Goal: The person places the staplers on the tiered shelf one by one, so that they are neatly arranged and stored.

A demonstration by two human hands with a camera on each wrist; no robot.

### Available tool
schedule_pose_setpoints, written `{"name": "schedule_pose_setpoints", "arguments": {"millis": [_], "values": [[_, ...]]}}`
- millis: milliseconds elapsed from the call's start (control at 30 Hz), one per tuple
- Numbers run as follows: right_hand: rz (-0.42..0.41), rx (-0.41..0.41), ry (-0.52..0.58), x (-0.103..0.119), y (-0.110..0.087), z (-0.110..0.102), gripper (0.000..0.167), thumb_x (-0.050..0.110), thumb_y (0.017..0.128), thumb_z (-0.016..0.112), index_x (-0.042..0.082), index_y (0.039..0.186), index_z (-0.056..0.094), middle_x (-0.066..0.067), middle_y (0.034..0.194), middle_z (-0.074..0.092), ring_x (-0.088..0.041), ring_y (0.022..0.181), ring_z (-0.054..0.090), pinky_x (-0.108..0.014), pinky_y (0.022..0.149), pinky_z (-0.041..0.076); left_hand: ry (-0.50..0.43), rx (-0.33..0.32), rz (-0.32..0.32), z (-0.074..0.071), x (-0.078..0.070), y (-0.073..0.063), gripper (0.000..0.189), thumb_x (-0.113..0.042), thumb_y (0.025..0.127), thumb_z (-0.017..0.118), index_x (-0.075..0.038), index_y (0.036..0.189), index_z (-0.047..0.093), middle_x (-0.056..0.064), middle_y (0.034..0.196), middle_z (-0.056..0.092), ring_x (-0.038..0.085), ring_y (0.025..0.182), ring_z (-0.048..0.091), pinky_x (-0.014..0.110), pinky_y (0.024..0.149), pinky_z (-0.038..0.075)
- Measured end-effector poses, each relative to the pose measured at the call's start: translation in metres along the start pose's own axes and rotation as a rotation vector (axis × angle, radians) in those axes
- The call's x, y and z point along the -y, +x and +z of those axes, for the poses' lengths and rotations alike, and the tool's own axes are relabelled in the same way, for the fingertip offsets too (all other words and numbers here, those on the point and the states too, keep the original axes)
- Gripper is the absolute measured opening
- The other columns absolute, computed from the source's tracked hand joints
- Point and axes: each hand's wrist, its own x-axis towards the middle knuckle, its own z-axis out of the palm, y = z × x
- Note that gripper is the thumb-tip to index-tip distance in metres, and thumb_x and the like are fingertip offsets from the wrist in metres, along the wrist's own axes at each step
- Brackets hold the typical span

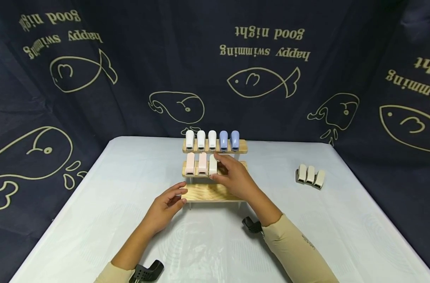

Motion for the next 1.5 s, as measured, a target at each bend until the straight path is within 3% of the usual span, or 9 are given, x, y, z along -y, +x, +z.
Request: {"name": "schedule_pose_setpoints", "arguments": {"millis": [200,300,533,800,1233,1500], "values": [[-0.012,0.026,-0.026,0.0024,0.0008,-0.0019,0.067,0.026,0.092,0.074,0.005,0.148,0.044,-0.002,0.117,0.058,-0.022,0.088,0.051,-0.035,0.073,0.044,-0.013,-0.003,0.0,-0.0002,-0.0002,0.001,0.031,-0.017,0.097,0.067,-0.005,0.126,0.066,0.008,0.147,0.05,0.025,0.125,0.055,0.037,0.098,0.05],[-0.007,0.04,-0.031,0.0038,0.0012,-0.0029,0.067,0.027,0.093,0.074,0.004,0.149,0.044,-0.002,0.113,0.057,-0.024,0.087,0.051,-0.035,0.072,0.042,-0.013,-0.002,-0.005,-0.0004,0.0,0.0011,0.031,-0.016,0.097,0.067,-0.005,0.126,0.066,0.008,0.148,0.05,0.024,0.125,0.055,0.037,0.098,0.05],[0.018,0.045,-0.012,0.004,0.003,-0.0033,0.068,0.027,0.092,0.074,0.006,0.149,0.044,-0.004,0.124,0.059,-0.024,0.092,0.055,-0.035,0.077,0.047,-0.009,-0.005,-0.005,-0.0015,-0.0002,0.0016,0.031,-0.017,0.097,0.067,-0.005,0.126,0.065,0.006,0.147,0.05,0.025,0.126,0.054,0.037,0.099,0.049],[0.024,0.022,0.032,-0.0001,0.0047,0.0003,0.07,0.026,0.091,0.076,0.008,0.15,0.043,-0.008,0.142,0.054,-0.019,0.115,0.06,-0.035,0.093,0.052,-0.02,-0.006,-0.009,-0.0013,-0.0013,0.0015,0.031,-0.016,0.097,0.068,-0.004,0.125,0.066,0.007,0.147,0.05,0.024,0.122,0.057,0.033,0.097,0.05],[0.034,-0.036,0.095,0.0005,0.0035,0.0053,0.066,0.02,0.09,0.077,0.006,0.147,0.046,-0.008,0.139,0.053,-0.019,0.115,0.062,-0.028,0.09,0.054,-0.018,-0.006,-0.005,-0.0008,-0.0012,0.0011,0.031,-0.014,0.096,0.068,-0.005,0.125,0.066,0.007,0.147,0.05,0.023,0.12,0.058,0.031,0.096,0.051],[0.038,-0.041,0.08,0.0005,0.0038,0.0056,0.066,0.021,0.09,0.077,0.005,0.147,0.046,-0.01,0.14,0.053,-0.021,0.116,0.062,-0.03,0.091,0.054,-0.001,-0.006,-0.006,-0.0002,-0.0056,0.0002,0.032,-0.011,0.096,0.068,-0.002,0.126,0.064,0.009,0.147,0.05,0.026,0.121,0.058,0.034,0.096,0.051]]}}
